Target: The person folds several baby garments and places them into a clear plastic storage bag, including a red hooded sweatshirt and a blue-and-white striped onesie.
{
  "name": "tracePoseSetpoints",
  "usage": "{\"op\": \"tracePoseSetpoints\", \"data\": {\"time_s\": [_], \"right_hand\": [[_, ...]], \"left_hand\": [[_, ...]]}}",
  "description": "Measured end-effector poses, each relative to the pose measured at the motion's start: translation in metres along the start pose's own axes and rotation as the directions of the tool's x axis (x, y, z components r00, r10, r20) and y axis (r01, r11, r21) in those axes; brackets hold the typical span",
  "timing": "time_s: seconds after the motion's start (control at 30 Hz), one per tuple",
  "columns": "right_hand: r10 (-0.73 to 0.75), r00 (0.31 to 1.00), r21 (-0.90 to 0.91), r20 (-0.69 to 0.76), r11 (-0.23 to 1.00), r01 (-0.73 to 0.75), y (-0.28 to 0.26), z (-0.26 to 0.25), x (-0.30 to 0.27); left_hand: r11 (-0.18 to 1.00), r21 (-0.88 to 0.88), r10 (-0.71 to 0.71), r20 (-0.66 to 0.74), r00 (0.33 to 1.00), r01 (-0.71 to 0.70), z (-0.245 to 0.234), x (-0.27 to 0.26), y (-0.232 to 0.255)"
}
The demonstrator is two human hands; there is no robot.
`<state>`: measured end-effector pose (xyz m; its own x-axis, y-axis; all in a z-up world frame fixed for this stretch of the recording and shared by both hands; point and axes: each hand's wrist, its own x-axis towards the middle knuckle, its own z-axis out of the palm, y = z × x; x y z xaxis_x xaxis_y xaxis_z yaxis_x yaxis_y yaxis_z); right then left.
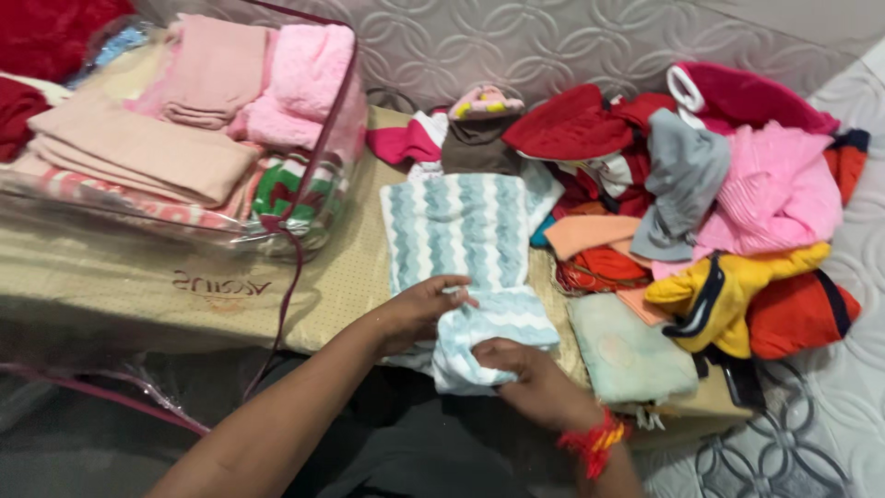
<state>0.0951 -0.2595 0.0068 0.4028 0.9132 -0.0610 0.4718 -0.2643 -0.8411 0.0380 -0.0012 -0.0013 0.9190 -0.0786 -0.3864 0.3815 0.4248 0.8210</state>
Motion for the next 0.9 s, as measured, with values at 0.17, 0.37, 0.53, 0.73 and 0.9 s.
{"op": "tracePoseSetpoints", "data": {"time_s": [0.17,0.37,0.53,0.73,0.9], "right_hand": [[0.451,0.892,0.103,0.027,0.887,-0.451,-0.001,-0.055,0.066],[0.600,0.703,0.341,-0.381,0.798,-0.497,0.059,-0.027,0.086],[0.377,0.638,-0.041,-0.672,0.841,-0.540,0.062,0.005,0.075],[0.113,0.654,-0.295,-0.748,0.826,-0.480,0.047,0.015,0.069],[0.138,0.661,-0.245,-0.737,0.857,-0.453,0.038,0.005,0.066]], "left_hand": [[0.995,0.078,0.081,-0.345,0.935,-0.058,-0.017,0.020,-0.018],[0.831,0.555,0.383,-0.627,0.679,0.044,-0.018,0.036,-0.007],[0.375,0.912,0.788,-0.218,0.576,-0.166,0.013,0.017,0.002],[-0.235,0.911,0.458,0.411,0.789,-0.338,0.020,-0.023,-0.029],[-0.285,0.910,0.239,0.373,0.897,-0.302,0.008,-0.013,-0.033]]}}
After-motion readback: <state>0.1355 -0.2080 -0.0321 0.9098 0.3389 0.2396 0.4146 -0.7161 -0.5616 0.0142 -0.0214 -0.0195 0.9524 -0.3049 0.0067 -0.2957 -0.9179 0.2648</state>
